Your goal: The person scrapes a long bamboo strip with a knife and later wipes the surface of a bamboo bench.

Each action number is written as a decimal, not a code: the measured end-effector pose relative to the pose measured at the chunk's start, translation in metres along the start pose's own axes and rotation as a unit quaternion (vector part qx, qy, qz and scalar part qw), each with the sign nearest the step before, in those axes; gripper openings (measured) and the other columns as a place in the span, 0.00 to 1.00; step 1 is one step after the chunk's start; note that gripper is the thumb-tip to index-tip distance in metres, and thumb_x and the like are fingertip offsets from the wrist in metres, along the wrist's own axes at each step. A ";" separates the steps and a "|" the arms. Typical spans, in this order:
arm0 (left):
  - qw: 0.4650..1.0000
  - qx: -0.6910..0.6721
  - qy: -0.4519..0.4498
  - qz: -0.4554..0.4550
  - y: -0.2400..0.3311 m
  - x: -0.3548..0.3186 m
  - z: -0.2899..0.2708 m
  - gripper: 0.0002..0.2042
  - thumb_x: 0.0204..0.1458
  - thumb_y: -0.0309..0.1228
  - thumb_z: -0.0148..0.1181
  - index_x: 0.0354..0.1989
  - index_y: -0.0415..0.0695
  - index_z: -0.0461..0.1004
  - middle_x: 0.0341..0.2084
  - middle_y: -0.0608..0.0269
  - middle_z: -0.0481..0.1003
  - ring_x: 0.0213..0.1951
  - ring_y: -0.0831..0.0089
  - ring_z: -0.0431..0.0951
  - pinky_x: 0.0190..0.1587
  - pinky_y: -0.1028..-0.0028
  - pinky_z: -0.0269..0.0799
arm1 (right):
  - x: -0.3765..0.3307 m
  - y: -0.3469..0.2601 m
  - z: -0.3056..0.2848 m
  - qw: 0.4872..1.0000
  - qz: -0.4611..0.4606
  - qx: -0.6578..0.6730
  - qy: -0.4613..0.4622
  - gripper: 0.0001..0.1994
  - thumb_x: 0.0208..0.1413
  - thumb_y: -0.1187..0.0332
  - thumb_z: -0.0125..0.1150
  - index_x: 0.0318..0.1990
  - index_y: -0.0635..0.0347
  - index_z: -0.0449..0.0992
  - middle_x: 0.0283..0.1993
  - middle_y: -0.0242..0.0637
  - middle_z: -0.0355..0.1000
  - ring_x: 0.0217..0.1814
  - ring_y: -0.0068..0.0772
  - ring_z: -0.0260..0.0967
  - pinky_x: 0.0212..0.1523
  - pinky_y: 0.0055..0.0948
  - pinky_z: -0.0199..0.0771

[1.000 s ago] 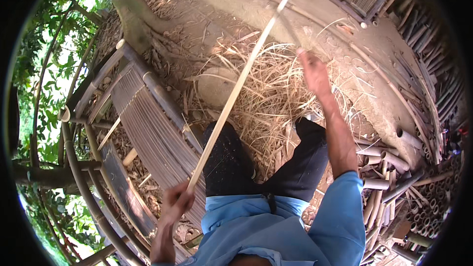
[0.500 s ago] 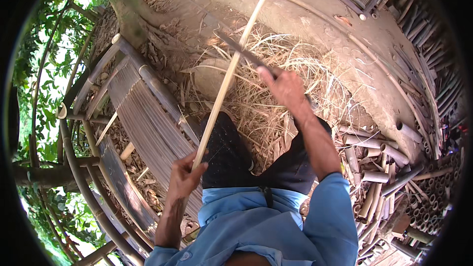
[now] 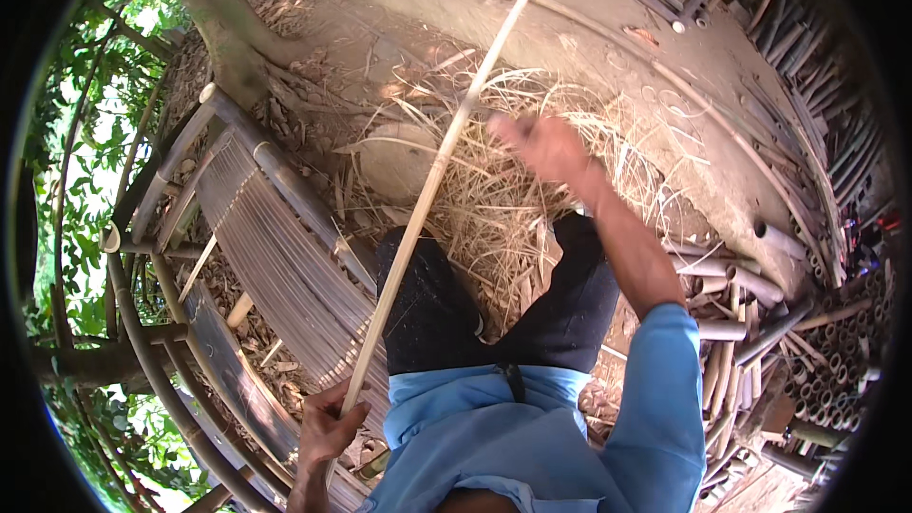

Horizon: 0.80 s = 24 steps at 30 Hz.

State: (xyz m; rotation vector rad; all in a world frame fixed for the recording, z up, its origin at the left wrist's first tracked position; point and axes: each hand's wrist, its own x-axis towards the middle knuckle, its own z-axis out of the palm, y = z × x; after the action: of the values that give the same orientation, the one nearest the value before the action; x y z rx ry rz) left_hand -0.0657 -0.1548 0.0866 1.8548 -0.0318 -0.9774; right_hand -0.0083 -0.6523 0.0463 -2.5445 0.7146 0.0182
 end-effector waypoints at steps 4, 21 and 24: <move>0.998 0.017 -0.025 -0.061 0.010 0.002 0.000 0.14 0.59 0.22 0.61 0.53 0.36 0.80 0.13 0.69 0.70 0.13 0.83 0.65 0.14 0.78 0.55 | 0.036 0.062 -0.041 0.984 0.076 0.024 0.161 0.46 0.59 0.23 0.39 0.32 0.65 0.83 0.25 0.54 0.77 0.32 0.50 0.76 0.42 0.49 0.75; 0.985 0.011 -0.048 0.167 0.038 0.132 0.048 0.19 0.61 0.24 0.58 0.61 0.35 0.73 0.27 0.74 0.72 0.27 0.85 0.63 0.28 0.78 0.59 | -0.107 -0.053 0.091 0.985 -0.164 0.031 0.043 0.35 0.56 0.29 0.55 0.31 0.57 0.81 0.18 0.49 0.74 0.23 0.55 0.77 0.25 0.48 0.77; 0.986 0.021 -0.048 0.158 0.032 0.126 0.043 0.18 0.61 0.24 0.58 0.60 0.34 0.74 0.25 0.75 0.70 0.26 0.85 0.62 0.26 0.77 0.57 | -0.116 -0.055 0.092 0.977 -0.208 -0.035 0.013 0.35 0.56 0.28 0.53 0.35 0.56 0.84 0.20 0.49 0.75 0.26 0.55 0.79 0.29 0.48 0.79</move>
State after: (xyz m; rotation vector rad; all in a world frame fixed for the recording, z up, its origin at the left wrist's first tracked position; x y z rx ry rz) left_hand 0.0043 -0.2567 0.0278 1.7712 -0.3964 -0.8456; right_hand -0.0708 -0.5129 0.0072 -2.7171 0.1819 -0.1317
